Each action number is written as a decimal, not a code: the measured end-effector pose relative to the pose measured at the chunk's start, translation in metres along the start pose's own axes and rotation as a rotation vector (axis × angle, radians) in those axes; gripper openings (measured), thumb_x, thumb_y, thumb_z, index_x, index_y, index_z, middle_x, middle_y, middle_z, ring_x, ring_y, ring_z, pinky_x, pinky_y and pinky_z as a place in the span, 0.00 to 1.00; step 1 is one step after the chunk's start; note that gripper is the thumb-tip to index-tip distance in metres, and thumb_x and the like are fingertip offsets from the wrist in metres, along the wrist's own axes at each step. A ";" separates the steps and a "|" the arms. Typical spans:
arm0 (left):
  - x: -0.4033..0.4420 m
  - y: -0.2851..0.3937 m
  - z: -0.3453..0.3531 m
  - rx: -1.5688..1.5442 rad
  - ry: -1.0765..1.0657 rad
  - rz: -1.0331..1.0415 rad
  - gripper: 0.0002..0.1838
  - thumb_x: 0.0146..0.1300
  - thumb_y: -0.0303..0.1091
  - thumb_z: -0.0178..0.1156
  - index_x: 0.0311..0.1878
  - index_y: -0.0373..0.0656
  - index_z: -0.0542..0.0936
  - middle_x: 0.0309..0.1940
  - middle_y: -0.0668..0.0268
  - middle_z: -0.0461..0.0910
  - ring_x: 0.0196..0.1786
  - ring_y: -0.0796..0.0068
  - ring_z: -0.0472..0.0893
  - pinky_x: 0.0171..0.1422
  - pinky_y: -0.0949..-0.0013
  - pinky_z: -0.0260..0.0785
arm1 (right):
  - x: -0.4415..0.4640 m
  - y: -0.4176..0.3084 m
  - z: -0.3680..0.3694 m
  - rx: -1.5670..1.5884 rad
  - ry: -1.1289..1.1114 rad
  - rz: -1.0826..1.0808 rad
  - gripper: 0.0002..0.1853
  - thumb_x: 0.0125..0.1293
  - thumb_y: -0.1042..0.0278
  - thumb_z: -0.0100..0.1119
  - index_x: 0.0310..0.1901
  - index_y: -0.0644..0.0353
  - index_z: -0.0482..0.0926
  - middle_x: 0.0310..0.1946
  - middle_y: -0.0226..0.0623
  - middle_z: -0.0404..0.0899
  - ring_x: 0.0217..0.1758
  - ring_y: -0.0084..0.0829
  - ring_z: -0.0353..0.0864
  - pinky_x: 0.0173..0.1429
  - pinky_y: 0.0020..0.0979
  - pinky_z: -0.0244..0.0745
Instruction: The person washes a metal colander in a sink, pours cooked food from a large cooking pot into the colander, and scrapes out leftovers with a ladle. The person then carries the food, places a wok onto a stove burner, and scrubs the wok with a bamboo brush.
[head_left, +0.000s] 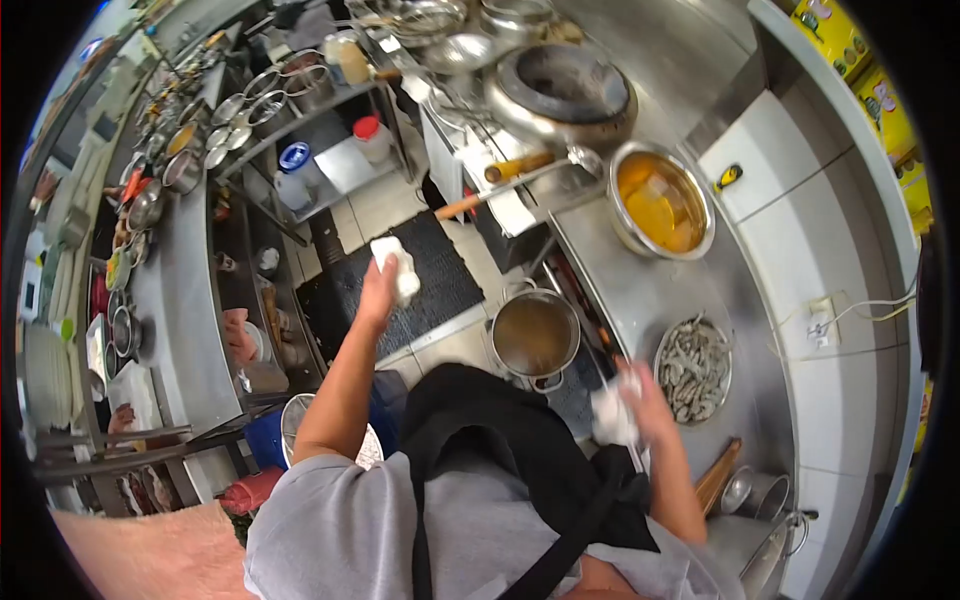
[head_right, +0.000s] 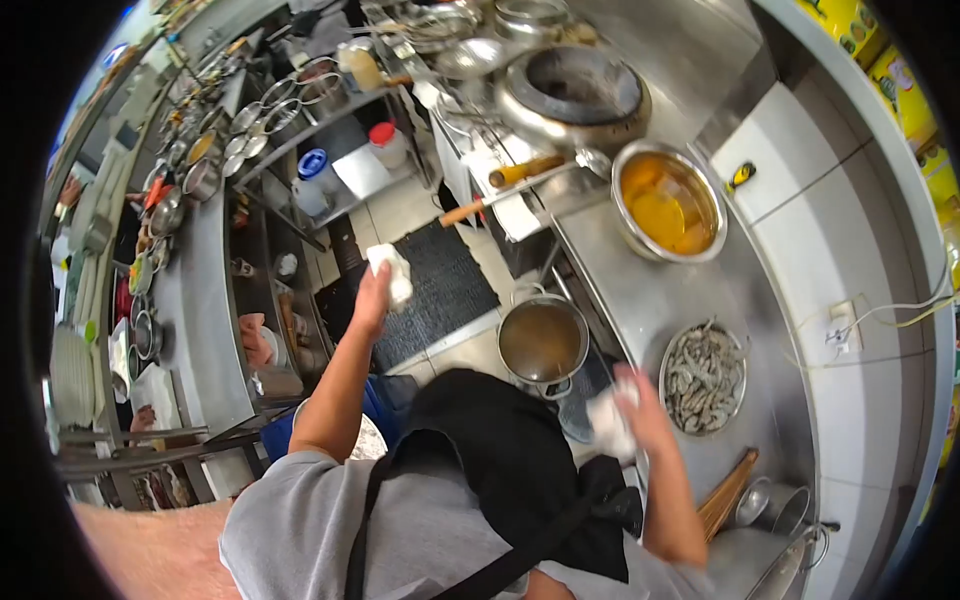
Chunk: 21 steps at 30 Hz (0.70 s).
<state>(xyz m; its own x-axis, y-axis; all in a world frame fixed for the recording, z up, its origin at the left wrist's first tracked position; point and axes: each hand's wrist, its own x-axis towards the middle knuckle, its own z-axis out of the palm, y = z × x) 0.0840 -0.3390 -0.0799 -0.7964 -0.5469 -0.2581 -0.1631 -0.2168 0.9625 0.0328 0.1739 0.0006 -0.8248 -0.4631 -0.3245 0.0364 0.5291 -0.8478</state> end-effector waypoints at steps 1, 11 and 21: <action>-0.001 -0.002 0.003 0.016 -0.015 -0.034 0.25 0.75 0.50 0.51 0.62 0.40 0.70 0.46 0.64 0.79 0.44 0.74 0.79 0.47 0.67 0.74 | 0.039 -0.032 0.012 0.209 0.027 0.043 0.27 0.64 0.74 0.57 0.66 0.57 0.68 0.65 0.38 0.72 0.70 0.35 0.67 0.74 0.35 0.57; 0.180 0.026 -0.067 -0.031 -0.054 -0.036 0.25 0.75 0.50 0.49 0.63 0.40 0.70 0.42 0.66 0.78 0.38 0.75 0.77 0.40 0.69 0.72 | 0.419 -0.222 0.133 0.706 0.066 -0.351 0.23 0.66 0.76 0.59 0.62 0.55 0.70 0.53 0.38 0.76 0.57 0.29 0.75 0.62 0.32 0.70; 0.392 0.036 -0.034 0.116 -0.317 -0.122 0.22 0.75 0.45 0.52 0.63 0.39 0.70 0.47 0.65 0.78 0.43 0.77 0.76 0.48 0.69 0.71 | 0.623 -0.176 0.219 -0.724 0.154 -0.225 0.31 0.61 0.66 0.62 0.68 0.50 0.67 0.59 0.46 0.71 0.63 0.49 0.71 0.65 0.52 0.63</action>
<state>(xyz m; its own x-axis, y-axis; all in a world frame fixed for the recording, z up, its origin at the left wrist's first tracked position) -0.2142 -0.5891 -0.1497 -0.9050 -0.2409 -0.3507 -0.3188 -0.1621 0.9339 -0.3638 -0.3638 -0.1440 -0.8398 -0.5383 -0.0701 -0.4756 0.7918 -0.3833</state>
